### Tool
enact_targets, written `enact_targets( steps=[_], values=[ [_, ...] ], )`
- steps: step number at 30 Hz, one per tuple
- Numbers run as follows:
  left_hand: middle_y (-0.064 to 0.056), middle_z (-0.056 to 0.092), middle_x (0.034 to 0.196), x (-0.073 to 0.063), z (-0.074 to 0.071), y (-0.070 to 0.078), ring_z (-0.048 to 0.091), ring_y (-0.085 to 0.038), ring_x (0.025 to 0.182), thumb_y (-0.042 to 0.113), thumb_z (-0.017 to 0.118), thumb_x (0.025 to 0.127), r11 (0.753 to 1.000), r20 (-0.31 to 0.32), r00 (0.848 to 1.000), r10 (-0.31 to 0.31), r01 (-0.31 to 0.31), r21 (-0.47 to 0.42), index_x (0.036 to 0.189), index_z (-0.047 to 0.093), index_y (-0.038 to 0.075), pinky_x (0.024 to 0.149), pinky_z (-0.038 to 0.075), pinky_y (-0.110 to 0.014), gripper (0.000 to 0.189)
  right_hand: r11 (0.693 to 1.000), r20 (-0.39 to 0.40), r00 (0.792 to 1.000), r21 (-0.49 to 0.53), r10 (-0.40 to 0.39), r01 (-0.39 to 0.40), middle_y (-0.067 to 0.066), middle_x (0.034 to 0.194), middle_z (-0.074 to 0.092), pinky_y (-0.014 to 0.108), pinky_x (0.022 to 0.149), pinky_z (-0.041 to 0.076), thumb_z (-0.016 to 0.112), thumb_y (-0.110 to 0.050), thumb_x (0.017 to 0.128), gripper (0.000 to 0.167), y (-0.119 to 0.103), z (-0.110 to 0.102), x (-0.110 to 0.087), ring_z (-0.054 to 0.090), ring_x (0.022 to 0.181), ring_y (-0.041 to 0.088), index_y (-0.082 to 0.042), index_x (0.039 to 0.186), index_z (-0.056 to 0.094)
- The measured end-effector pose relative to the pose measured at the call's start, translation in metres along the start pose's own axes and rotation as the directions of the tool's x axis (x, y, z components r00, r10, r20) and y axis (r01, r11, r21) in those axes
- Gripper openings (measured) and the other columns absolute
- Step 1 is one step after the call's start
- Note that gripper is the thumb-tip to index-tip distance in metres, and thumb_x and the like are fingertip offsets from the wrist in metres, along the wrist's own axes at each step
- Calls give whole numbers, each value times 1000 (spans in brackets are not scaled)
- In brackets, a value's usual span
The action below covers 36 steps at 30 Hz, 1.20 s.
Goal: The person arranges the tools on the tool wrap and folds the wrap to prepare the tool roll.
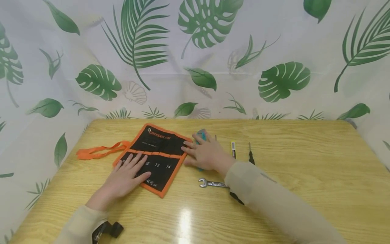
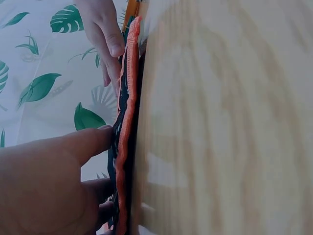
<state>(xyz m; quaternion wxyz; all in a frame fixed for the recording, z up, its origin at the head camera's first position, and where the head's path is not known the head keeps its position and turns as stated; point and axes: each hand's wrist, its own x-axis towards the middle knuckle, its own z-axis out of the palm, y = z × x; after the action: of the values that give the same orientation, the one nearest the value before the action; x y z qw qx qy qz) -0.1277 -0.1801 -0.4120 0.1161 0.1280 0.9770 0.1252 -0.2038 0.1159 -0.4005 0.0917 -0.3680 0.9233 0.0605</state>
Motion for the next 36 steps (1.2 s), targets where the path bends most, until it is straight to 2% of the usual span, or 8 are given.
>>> enact_targets(
  steps=[9,16,27,36],
  values=[
    [-7,9,159,4,-3,-5,1,-35,144,60,39,95,1000,7,1000,-12,12,14,154,19,18,112,3,-58,75,999,-16,999,29,-45,45,-5,156,22,56,112,-2,27,-64,96,68,-10,-1,-10,7,145,27,-27,152,26],
    [-7,7,160,6,-4,-8,1,-35,144,59,38,96,999,11,1000,-7,7,35,154,18,18,111,3,-58,74,992,-3,998,108,-60,60,-6,156,19,57,111,-6,28,-64,96,67,-16,0,-18,10,145,23,-28,152,24],
    [-9,7,159,9,-7,-11,2,-38,143,57,40,96,999,12,1000,-20,19,50,154,18,19,111,3,-59,73,994,22,996,67,-88,86,-5,157,20,56,112,-5,28,-66,94,71,-28,-2,-26,12,144,19,-27,153,24],
    [-9,6,159,13,-9,-12,2,-37,143,57,39,97,997,27,999,-36,34,72,154,16,20,111,4,-60,72,989,20,993,96,-115,112,-4,156,20,55,112,-5,29,-66,94,70,-35,-1,-32,13,144,20,-27,152,25]
  ],
)
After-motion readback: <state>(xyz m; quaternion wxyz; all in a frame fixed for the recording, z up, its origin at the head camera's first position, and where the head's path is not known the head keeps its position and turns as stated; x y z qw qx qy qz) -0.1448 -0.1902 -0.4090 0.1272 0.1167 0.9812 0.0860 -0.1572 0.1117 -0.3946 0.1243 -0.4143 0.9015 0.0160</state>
